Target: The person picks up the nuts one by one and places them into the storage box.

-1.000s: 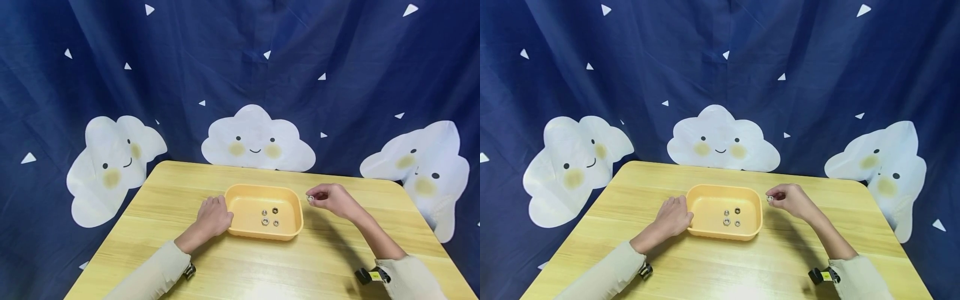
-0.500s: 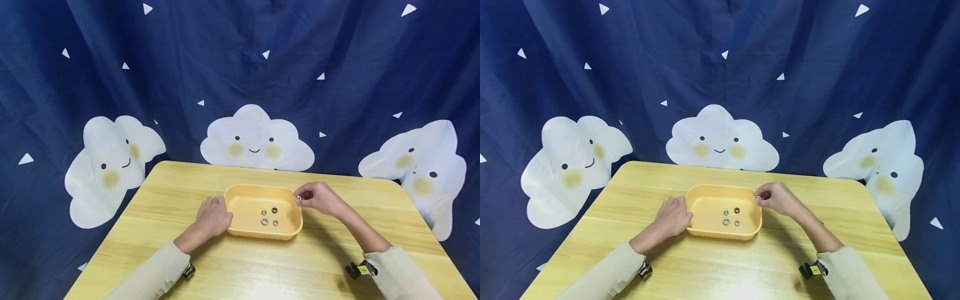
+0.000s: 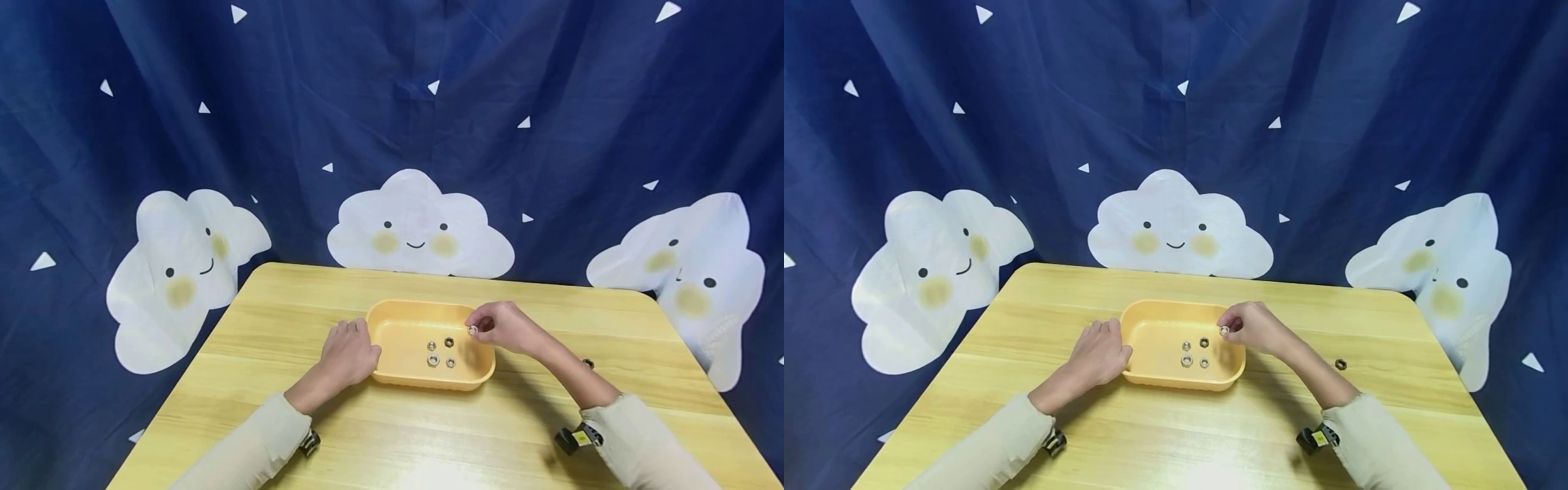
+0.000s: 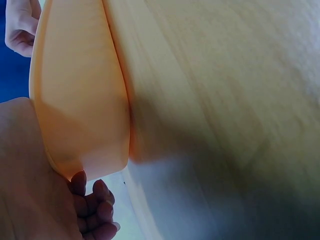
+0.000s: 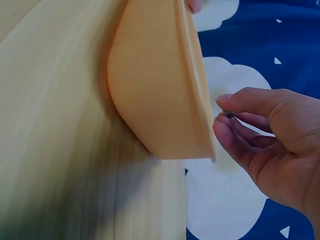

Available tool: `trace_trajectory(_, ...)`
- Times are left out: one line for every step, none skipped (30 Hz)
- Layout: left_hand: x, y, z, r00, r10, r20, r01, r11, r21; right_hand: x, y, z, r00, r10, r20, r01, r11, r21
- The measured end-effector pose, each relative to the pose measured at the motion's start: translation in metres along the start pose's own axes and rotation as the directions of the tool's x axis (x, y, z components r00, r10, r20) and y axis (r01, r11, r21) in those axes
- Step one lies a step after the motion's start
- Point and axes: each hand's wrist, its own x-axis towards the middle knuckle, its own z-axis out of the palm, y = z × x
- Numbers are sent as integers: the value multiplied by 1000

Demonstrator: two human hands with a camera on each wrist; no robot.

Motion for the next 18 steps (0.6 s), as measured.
trace_trajectory(0, 0, 0, 1000, 1, -1, -1, 1000, 1, 1, 0, 1, 1000, -3, 5, 3, 1000, -1)
trace_trajectory(0, 0, 0, 1000, 2, -3, -2, 1000, 2, 1, 0, 3, 1000, -10, 12, 10, 1000, 0)
trace_trajectory(0, 0, 0, 1000, 2, -5, -2, 1000, 2, 2, 1, 4, 1000, -17, 19, 17, 1000, -3)
trace_trajectory(0, 0, 0, 1000, 2, -5, -2, 1000, 3, 3, 1, 5, 999, -26, 28, 26, 1000, -4)
trace_trajectory(0, 0, 0, 1000, 2, -6, -2, 1000, 4, 4, 1, 7, 999, -35, 35, 35, 999, -5)
trace_trajectory(0, 0, 0, 1000, 3, -8, -3, 1000, 4, 5, 1, 8, 998, -44, 42, 44, 999, -5)
trace_trajectory(0, 0, 0, 1000, 3, -10, -3, 1000, 3, 5, 2, 10, 997, -54, 47, 54, 998, -9)
trace_trajectory(0, 0, 1, 1000, 4, -11, -4, 1000, 1, 6, 3, 11, 997, -61, 55, 62, 998, -11)
trace_trajectory(0, 0, 1, 1000, 4, -10, -4, 1000, -2, 7, 3, 12, 996, -66, 61, 67, 998, -14)
trace_trajectory(0, 0, 1, 1000, 6, -8, -6, 1000, -1, 8, 4, 14, 996, -66, 68, 68, 998, -17)
trace_trajectory(0, -1, 2, 1000, 7, -7, -7, 1000, -2, 8, 5, 15, 995, -65, 76, 67, 997, -24)
trace_trajectory(0, -1, 2, 1000, 7, -5, -7, 1000, -5, 9, 5, 15, 994, -66, 86, 69, 997, -30)
trace_trajectory(0, -1, 2, 1000, 6, -3, -6, 1000, -6, 10, 5, 16, 993, -67, 96, 71, 997, -38)
trace_trajectory(0, -1, 2, 1000, 7, 1, -7, 1000, -5, 11, 5, 17, 992, -71, 105, 76, 996, -49)
trace_trajectory(0, -1, 2, 1000, 5, 5, -5, 1000, -6, 11, 4, 17, 991, -71, 113, 78, 995, -60)
trace_trajectory(-1, 0, 2, 1000, 5, 5, -5, 1000, -8, 12, 4, 18, 990, -75, 120, 85, 994, -76)
trace_trajectory(-1, 0, 1, 1000, 3, 5, -3, 1000, -13, 13, 3, 18, 988, -83, 128, 95, 991, -91)
trace_trajectory(0, 0, 1, 1000, 2, 6, -2, 1000, -16, 15, 2, 19, 986, -94, 137, 109, 988, -106)
